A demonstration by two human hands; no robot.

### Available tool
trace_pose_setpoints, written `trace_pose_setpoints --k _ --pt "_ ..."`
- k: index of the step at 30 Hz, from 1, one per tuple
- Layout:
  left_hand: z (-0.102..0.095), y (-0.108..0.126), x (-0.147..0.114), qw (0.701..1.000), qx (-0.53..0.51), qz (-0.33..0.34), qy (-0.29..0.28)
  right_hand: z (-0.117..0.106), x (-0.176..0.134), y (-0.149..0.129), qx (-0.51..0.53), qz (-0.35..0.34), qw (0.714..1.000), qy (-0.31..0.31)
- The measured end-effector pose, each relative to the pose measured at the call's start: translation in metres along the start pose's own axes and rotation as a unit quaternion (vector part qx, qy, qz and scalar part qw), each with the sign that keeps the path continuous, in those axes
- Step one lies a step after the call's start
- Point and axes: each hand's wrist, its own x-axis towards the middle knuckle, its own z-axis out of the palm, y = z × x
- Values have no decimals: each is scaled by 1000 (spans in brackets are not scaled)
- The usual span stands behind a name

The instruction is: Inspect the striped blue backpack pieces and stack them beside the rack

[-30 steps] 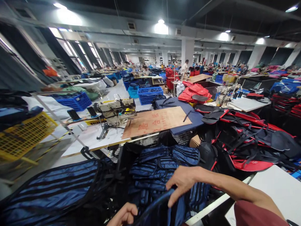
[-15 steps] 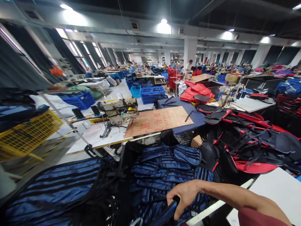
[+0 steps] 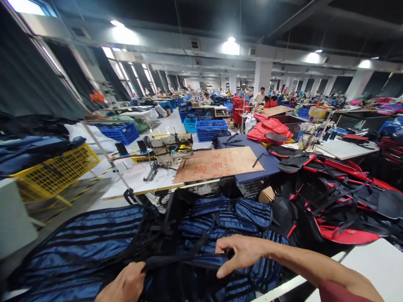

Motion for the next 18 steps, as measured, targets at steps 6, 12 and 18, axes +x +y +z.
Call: trace_pose_setpoints --k 6,12,18 --pt "-14 18 17 999 8 -20 -24 -23 23 26 -405 -45 889 208" --pt "-21 38 32 998 -39 -49 6 -32 37 33 -495 -56 826 262" --pt "-19 75 36 993 -117 -24 20 25 44 0 -453 -238 850 125"
